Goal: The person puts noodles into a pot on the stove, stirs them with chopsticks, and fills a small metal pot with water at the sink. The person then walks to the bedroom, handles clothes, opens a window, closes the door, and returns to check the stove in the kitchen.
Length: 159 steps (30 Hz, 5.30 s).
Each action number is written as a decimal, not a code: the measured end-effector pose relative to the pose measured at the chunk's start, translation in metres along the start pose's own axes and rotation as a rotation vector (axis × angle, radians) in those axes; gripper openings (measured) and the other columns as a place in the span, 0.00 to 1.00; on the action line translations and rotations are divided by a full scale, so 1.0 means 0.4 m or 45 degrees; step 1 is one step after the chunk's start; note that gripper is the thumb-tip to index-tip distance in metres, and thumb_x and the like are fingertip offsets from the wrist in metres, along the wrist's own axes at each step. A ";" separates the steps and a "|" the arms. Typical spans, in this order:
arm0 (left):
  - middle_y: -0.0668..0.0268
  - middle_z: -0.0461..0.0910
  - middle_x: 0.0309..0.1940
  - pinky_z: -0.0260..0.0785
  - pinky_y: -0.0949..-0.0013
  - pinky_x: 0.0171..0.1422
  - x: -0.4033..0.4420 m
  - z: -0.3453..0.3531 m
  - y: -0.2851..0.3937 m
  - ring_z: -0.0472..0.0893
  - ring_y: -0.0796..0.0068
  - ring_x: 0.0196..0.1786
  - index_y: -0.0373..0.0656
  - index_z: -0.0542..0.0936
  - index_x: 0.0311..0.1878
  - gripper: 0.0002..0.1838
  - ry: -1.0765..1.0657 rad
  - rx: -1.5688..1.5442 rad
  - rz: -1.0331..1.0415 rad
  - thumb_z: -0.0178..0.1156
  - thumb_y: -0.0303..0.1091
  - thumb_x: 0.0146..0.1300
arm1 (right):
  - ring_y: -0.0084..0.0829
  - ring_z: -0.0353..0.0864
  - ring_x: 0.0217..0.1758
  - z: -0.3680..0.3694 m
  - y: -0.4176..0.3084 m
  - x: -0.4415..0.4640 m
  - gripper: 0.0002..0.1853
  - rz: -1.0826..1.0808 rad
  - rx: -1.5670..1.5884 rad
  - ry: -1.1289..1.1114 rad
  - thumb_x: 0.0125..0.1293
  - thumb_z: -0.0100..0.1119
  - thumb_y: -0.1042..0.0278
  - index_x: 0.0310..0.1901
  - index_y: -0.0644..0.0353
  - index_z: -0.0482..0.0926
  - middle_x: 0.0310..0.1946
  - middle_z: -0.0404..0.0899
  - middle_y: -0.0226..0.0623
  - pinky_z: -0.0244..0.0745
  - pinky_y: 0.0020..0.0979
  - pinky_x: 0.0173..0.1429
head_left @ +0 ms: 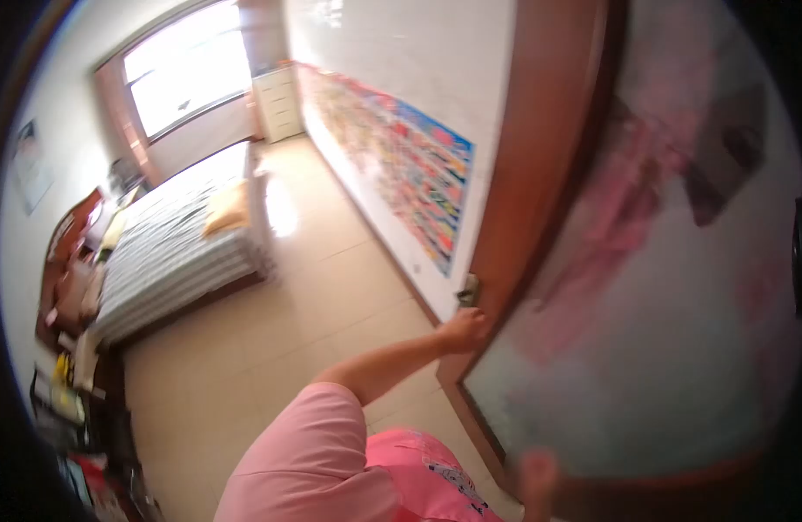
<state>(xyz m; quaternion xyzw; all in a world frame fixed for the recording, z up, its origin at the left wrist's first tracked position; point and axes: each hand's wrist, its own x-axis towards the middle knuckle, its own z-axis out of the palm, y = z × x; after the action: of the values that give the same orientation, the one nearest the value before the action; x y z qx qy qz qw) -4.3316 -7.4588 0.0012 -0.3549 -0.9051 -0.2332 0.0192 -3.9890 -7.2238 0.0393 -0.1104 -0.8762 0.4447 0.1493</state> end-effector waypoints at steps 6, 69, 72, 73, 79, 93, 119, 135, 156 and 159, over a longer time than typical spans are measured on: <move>0.52 0.70 0.54 0.65 0.56 0.63 -0.250 -0.119 0.028 0.70 0.51 0.59 0.42 0.69 0.60 0.25 -0.020 -0.267 -0.242 0.59 0.35 0.58 | 0.28 0.77 0.35 0.169 -0.050 0.098 0.05 0.095 0.293 -0.300 0.61 0.63 0.70 0.37 0.59 0.78 0.33 0.79 0.33 0.75 0.32 0.42; 0.54 0.76 0.48 0.73 0.66 0.50 0.003 -1.899 -4.281 0.80 0.64 0.49 0.36 0.70 0.58 0.22 0.963 -0.550 -1.177 0.60 0.33 0.63 | 0.20 0.80 0.34 4.157 -2.132 2.941 0.05 -0.317 0.422 -1.044 0.64 0.56 0.76 0.39 0.66 0.78 0.30 0.80 0.34 0.75 0.23 0.40; 0.57 0.78 0.47 0.72 0.69 0.53 0.031 -1.986 -4.542 0.79 0.69 0.49 0.35 0.70 0.58 0.21 0.988 -0.744 -1.310 0.58 0.33 0.64 | 0.23 0.81 0.34 4.429 -2.249 3.157 0.04 -0.304 0.443 -1.178 0.64 0.56 0.78 0.39 0.67 0.78 0.31 0.81 0.35 0.77 0.24 0.42; 0.59 0.78 0.46 0.71 0.70 0.54 0.033 -2.023 -4.608 0.79 0.71 0.49 0.34 0.70 0.58 0.20 1.165 -0.929 -1.325 0.58 0.32 0.65 | 0.23 0.81 0.34 4.511 -2.319 3.212 0.04 -0.334 0.422 -1.222 0.64 0.56 0.78 0.39 0.67 0.78 0.31 0.80 0.35 0.77 0.24 0.42; 0.61 0.78 0.45 0.71 0.70 0.56 0.042 -2.172 -5.018 0.78 0.73 0.48 0.35 0.71 0.57 0.17 1.609 -1.211 -1.571 0.54 0.30 0.67 | 0.23 0.81 0.37 5.056 -2.653 3.446 0.06 -0.589 0.450 -1.533 0.64 0.57 0.76 0.41 0.67 0.78 0.33 0.80 0.35 0.77 0.23 0.42; 0.60 0.79 0.43 0.71 0.70 0.53 0.329 -2.869 -6.442 0.79 0.73 0.46 0.36 0.70 0.58 0.17 1.377 -1.304 -1.344 0.51 0.35 0.70 | 0.24 0.81 0.31 5.982 -3.107 4.142 0.06 -0.375 0.282 -1.134 0.61 0.59 0.72 0.37 0.66 0.80 0.29 0.82 0.38 0.77 0.26 0.38; 0.61 0.81 0.40 0.73 0.72 0.49 0.274 -3.834 -8.669 0.80 0.75 0.43 0.34 0.71 0.57 0.19 1.687 -1.024 -1.642 0.56 0.32 0.65 | 0.22 0.80 0.36 8.143 -4.464 5.099 0.07 -0.719 0.221 -1.516 0.63 0.58 0.74 0.42 0.64 0.80 0.33 0.81 0.35 0.76 0.25 0.43; 0.61 0.78 0.46 0.71 0.70 0.53 0.166 -4.489 -9.766 0.79 0.73 0.48 0.35 0.70 0.58 0.17 1.962 -1.025 -1.617 0.53 0.31 0.68 | 0.27 0.81 0.39 9.514 -5.410 5.485 0.13 -0.921 0.540 -1.589 0.61 0.59 0.72 0.47 0.63 0.79 0.38 0.81 0.40 0.77 0.28 0.47; 0.61 0.77 0.47 0.71 0.71 0.56 -0.304 -5.444 -11.143 0.77 0.74 0.49 0.36 0.72 0.58 0.17 1.688 -0.750 -1.308 0.52 0.26 0.66 | 0.33 0.76 0.56 10.948 -6.694 5.503 0.30 -0.797 0.885 -1.504 0.62 0.57 0.74 0.67 0.63 0.63 0.58 0.71 0.47 0.71 0.31 0.59; 0.62 0.76 0.47 0.70 0.71 0.57 -0.301 -5.564 -11.301 0.77 0.76 0.50 0.36 0.71 0.58 0.17 1.622 -0.554 -1.296 0.51 0.25 0.66 | 0.39 0.71 0.62 11.107 -6.831 5.533 0.34 -0.778 0.893 -1.472 0.61 0.57 0.74 0.69 0.62 0.59 0.63 0.67 0.46 0.67 0.36 0.64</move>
<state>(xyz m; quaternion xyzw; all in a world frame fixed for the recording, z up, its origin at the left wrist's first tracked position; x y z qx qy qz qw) -7.4775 -11.3948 0.1122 0.2997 -0.7059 -0.5382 0.3498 -7.8143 -11.4027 0.1326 0.4441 -0.6133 0.6242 -0.1922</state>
